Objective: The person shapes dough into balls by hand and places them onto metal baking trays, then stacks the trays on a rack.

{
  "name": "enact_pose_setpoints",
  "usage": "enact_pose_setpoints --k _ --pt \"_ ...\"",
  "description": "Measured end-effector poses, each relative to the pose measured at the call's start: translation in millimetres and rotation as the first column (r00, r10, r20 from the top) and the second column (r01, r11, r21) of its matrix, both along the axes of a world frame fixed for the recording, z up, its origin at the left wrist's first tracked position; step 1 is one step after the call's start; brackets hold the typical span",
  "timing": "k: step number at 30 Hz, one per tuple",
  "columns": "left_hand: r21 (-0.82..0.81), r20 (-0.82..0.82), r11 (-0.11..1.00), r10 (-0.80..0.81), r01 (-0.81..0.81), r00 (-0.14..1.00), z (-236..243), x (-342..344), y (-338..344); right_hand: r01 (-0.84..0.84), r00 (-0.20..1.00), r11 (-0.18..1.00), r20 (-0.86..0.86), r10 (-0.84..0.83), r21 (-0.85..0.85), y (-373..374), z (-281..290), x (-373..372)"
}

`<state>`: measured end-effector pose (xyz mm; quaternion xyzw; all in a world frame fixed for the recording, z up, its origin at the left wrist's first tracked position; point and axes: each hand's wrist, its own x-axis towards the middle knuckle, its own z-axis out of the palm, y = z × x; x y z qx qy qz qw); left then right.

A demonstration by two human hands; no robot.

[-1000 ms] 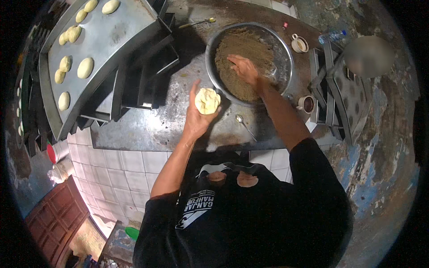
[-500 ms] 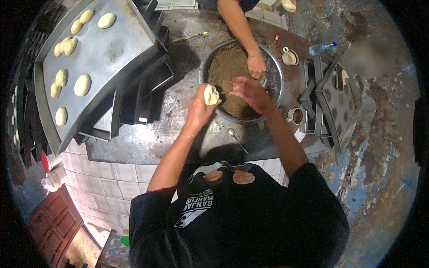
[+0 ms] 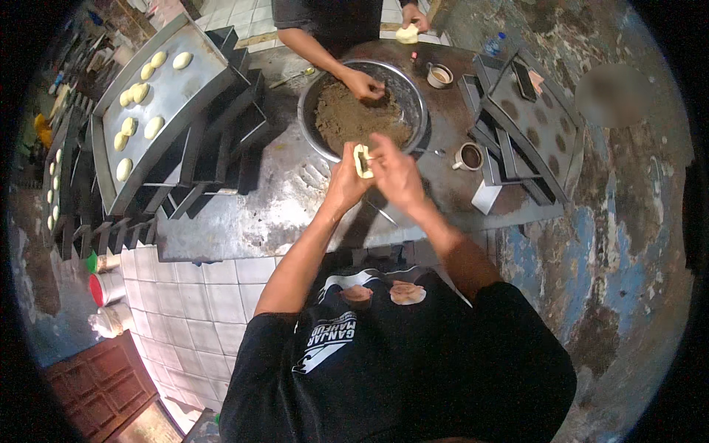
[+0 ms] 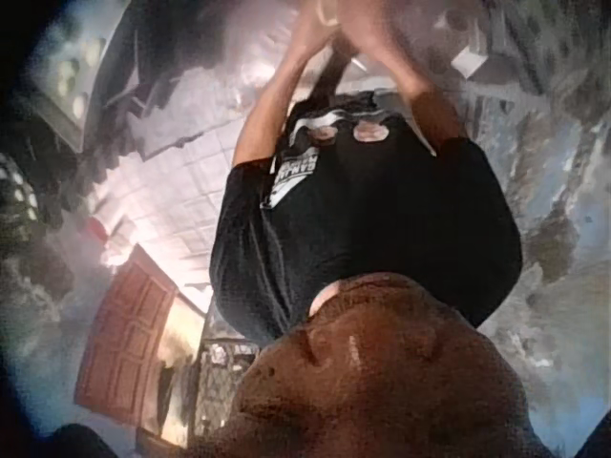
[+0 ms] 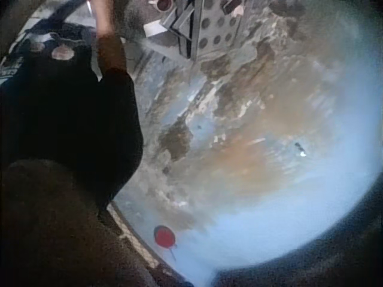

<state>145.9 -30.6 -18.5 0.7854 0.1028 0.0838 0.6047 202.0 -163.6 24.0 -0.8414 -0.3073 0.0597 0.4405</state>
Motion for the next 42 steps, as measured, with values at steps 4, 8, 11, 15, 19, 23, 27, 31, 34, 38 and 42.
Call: enact_pose_setpoints --k 4,8,11,15,19,23,27,31,34,38,42 --pt "0.163 0.093 0.984 0.055 -0.070 0.994 3.7 -24.4 -27.6 -0.130 0.921 0.989 0.377 0.096 0.066 -34.8 -1.6 -32.8" --pt "-0.239 0.004 0.970 0.052 -0.050 0.999 11.2 -50.8 -51.6 0.183 0.981 0.907 -0.130 -0.144 0.380 -69.6 8.4 -41.9" --pt "-0.320 -0.046 0.947 -0.010 -0.005 0.999 44.1 -77.2 -65.6 0.206 0.906 0.744 -0.410 0.100 0.636 -79.2 -11.0 -48.0" --pt "-0.058 -0.014 0.998 0.008 -0.008 1.000 38.9 -111.4 -56.4 -0.162 0.732 0.908 -0.570 0.373 0.386 -70.0 13.9 -55.8" --pt "-0.018 -0.285 0.993 -0.120 0.120 0.951 76.6 -126.1 -17.5 -0.388 0.888 0.845 -0.098 0.450 0.367 -33.6 43.8 -83.6" --pt "-0.270 0.009 0.961 0.066 -0.061 0.998 63.9 -134.6 12.9 -0.195 0.941 0.880 0.335 0.044 0.433 10.3 30.2 -96.8" --pt "-0.435 0.160 0.897 0.159 -0.075 0.974 100.6 -141.3 39.2 -0.169 0.980 0.856 -0.005 0.197 0.489 71.5 17.8 -126.5" --pt "-0.369 0.243 0.901 0.331 -0.229 0.912 97.8 -135.5 118.4 -0.044 0.551 0.796 -0.650 0.524 0.604 158.8 67.7 -115.7" --pt "-0.503 0.243 0.811 0.466 -0.300 0.851 131.7 -138.1 186.2 -0.432 0.340 0.757 -0.689 0.640 0.490 239.0 119.2 -69.1" --pt "-0.053 0.509 0.818 0.516 -0.573 0.689 148.0 -154.5 263.3 -0.591 0.806 0.806 0.067 0.589 0.032 368.2 140.9 21.7" --pt "0.172 0.638 0.680 0.474 -0.713 0.607 137.2 -171.9 327.4 -0.537 0.426 0.650 0.492 0.759 -0.538 453.3 95.2 93.6"
